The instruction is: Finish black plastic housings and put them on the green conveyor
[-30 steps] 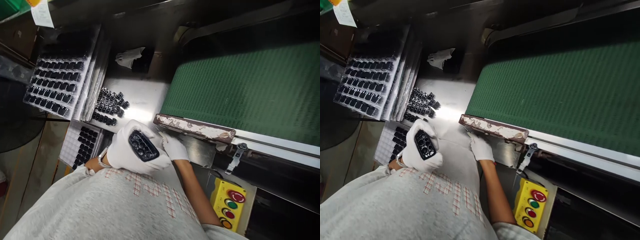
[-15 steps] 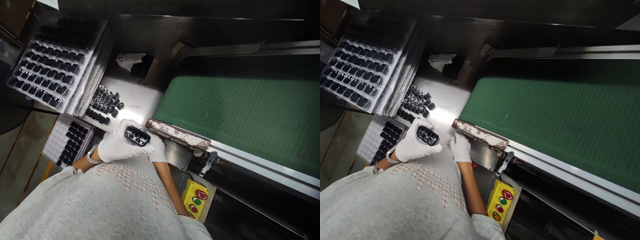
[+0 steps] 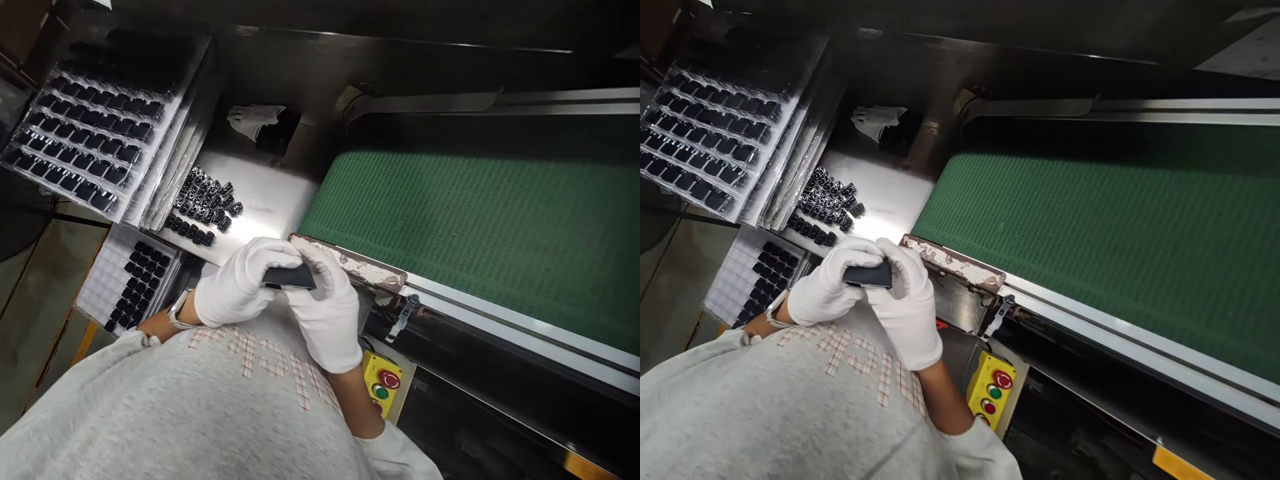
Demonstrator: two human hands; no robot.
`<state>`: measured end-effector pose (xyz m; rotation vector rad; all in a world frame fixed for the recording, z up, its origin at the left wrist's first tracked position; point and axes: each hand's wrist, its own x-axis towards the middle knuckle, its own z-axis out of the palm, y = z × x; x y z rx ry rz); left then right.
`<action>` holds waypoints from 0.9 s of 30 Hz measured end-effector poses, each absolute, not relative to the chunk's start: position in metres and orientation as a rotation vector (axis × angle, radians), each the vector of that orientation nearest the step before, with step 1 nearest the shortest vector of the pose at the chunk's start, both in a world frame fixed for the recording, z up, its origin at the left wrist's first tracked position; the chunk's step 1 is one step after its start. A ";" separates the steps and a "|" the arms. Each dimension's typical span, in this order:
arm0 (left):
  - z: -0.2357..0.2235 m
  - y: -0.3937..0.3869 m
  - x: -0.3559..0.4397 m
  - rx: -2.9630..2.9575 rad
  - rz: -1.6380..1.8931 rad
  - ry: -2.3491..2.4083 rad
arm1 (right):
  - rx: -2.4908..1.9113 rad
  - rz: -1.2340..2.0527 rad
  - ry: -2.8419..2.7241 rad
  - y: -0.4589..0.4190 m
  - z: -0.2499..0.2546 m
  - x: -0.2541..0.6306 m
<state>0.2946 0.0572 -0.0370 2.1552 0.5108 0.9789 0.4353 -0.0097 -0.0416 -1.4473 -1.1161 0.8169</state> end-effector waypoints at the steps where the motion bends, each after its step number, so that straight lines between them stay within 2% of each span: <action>1: -0.037 0.058 0.295 2.131 0.970 0.476 | -1.466 0.822 -1.079 -0.009 -0.042 0.434; 4: -0.035 0.057 0.297 2.006 0.941 0.467 | -1.500 0.893 -0.974 -0.010 -0.039 0.433; 10: -0.034 0.046 0.297 1.744 0.875 0.777 | -1.520 1.087 -0.881 -0.019 -0.028 0.433; 14: -0.031 0.046 0.296 1.724 0.848 0.696 | -1.488 1.199 -0.846 -0.022 -0.023 0.433; 27: -0.023 0.051 0.295 1.753 0.876 0.519 | -1.467 0.952 -0.980 -0.022 -0.013 0.433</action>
